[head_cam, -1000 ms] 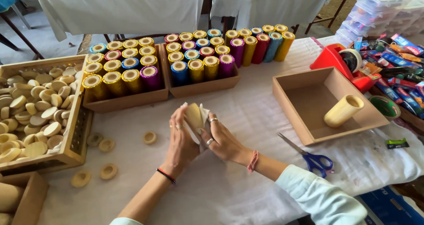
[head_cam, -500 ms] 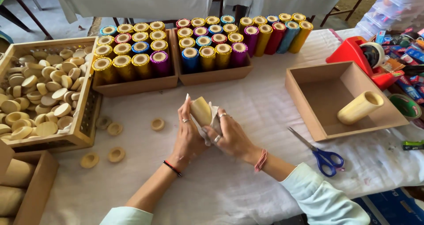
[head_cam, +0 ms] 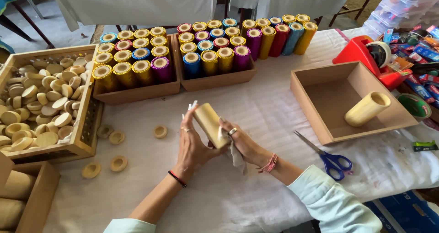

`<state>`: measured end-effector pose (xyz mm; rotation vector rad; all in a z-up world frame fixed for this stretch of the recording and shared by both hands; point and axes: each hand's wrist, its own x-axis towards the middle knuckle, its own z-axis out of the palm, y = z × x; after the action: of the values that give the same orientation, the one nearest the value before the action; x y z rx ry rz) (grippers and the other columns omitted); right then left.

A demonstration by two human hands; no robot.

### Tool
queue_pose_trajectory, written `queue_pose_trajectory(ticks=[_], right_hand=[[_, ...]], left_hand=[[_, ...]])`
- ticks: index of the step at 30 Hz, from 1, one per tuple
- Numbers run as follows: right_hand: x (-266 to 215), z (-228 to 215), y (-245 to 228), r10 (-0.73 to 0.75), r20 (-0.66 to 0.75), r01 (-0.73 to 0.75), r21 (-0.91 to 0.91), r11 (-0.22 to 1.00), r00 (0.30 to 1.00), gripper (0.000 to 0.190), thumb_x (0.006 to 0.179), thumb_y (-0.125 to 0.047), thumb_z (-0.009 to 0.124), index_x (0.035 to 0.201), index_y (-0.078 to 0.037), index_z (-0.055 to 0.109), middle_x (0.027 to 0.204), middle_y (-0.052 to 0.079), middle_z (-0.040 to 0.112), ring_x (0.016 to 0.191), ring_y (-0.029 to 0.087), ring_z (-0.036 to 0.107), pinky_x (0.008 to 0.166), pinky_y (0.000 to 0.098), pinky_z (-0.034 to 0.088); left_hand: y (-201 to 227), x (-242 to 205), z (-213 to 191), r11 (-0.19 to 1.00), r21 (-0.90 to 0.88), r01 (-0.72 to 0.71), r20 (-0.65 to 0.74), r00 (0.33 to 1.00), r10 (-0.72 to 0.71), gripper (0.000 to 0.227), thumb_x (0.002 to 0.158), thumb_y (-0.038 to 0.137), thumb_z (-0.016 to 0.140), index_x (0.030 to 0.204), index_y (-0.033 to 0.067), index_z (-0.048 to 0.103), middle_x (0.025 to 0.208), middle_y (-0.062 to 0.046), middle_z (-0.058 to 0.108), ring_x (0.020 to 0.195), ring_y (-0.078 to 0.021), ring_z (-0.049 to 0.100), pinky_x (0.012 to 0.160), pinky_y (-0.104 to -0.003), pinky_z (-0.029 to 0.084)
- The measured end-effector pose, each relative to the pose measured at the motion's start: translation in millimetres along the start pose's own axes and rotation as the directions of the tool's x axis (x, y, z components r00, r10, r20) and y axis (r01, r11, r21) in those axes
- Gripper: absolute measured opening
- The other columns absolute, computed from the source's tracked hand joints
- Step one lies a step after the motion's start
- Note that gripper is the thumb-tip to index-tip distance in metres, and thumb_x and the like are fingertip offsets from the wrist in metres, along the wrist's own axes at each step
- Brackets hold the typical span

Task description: Wrap cylinders in gold foil and assemble paper crackers at a workshop table.

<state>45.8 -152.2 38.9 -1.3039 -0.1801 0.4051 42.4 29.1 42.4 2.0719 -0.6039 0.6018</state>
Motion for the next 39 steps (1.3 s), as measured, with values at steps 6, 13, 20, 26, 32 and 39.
queue_pose_trajectory(ticks=[6, 13, 20, 26, 32, 39], right_hand=[[-14.9, 19.0, -15.2, -0.525, 0.013, 0.28, -0.857, 0.433, 0.851, 0.068, 0.093, -0.036, 0.07, 0.134, 0.01, 0.042, 0.11, 0.024, 0.066, 0.098, 0.033, 0.068, 0.08, 0.0404, 0.055], [-8.7, -1.3, -11.9, -0.52, 0.045, 0.471, -0.498, 0.728, 0.853, 0.06, 0.108, -0.045, 0.047, 0.142, 0.005, 0.042, 0.12, 0.016, 0.062, 0.1, 0.02, 0.065, 0.084, 0.0341, 0.058], [-12.3, 3.2, -21.1, -0.002, -0.038, -0.005, -0.164, 0.986, 0.999, 0.059, 0.102, -0.047, 0.052, 0.129, 0.005, 0.052, 0.094, 0.015, 0.07, 0.077, 0.019, 0.069, 0.072, 0.0329, 0.055], [-17.0, 5.0, -9.4, -0.411, 0.028, 0.284, -0.765, 0.578, 0.911, 0.056, 0.1, -0.034, 0.061, 0.133, 0.007, 0.041, 0.1, 0.019, 0.07, 0.089, 0.026, 0.071, 0.079, 0.0375, 0.056], [-30.0, 2.7, -42.5, -0.085, 0.041, 0.089, -0.129, 0.988, 0.996, 0.066, 0.102, -0.051, 0.049, 0.132, 0.007, 0.05, 0.099, 0.014, 0.07, 0.083, 0.02, 0.072, 0.075, 0.0341, 0.059], [-11.1, -3.4, -12.1, -0.191, -0.049, 0.144, -0.486, 0.862, 0.98, 0.071, 0.099, -0.051, 0.06, 0.135, 0.008, 0.045, 0.1, 0.019, 0.07, 0.085, 0.025, 0.069, 0.071, 0.0341, 0.056]], left_hand=[[-4.1, -1.9, 5.2, 0.999, -0.049, -0.016, -0.023, 1.0, 0.015, 0.136, 0.05, 0.024, 0.101, 0.152, -0.0017, 0.014, 0.143, -0.029, 0.039, 0.133, -0.0463, 0.042, 0.11, -0.052, 0.038], [2.9, -10.6, 6.7, 0.922, -0.16, -0.352, 0.073, 0.927, 0.367, 0.12, 0.058, 0.02, 0.101, 0.149, 0.0076, 0.024, 0.153, -0.027, 0.04, 0.141, -0.0477, 0.045, 0.116, -0.051, 0.044], [4.4, 1.9, -2.1, 0.975, -0.221, -0.025, -0.004, 1.0, 0.024, 0.128, 0.054, 0.021, 0.102, 0.149, 0.0039, 0.018, 0.15, -0.028, 0.036, 0.137, -0.0446, 0.043, 0.112, -0.049, 0.041], [-1.7, -7.6, 10.7, 0.984, -0.096, -0.15, -0.071, 0.987, 0.144, 0.118, 0.06, 0.011, 0.095, 0.153, 0.006, 0.022, 0.149, -0.024, 0.042, 0.139, -0.0425, 0.047, 0.117, -0.049, 0.042], [-3.8, -16.7, 15.4, 0.948, -0.266, -0.176, 0.195, 0.953, 0.232, 0.118, 0.059, 0.03, 0.1, 0.149, 0.0084, 0.025, 0.145, -0.022, 0.046, 0.123, -0.0391, 0.052, 0.108, -0.047, 0.047], [13.9, -4.3, 5.7, 0.993, -0.108, -0.053, -0.091, 0.995, 0.043, 0.132, 0.057, 0.021, 0.098, 0.154, -0.0002, 0.012, 0.153, -0.03, 0.032, 0.14, -0.045, 0.039, 0.116, -0.054, 0.033]])
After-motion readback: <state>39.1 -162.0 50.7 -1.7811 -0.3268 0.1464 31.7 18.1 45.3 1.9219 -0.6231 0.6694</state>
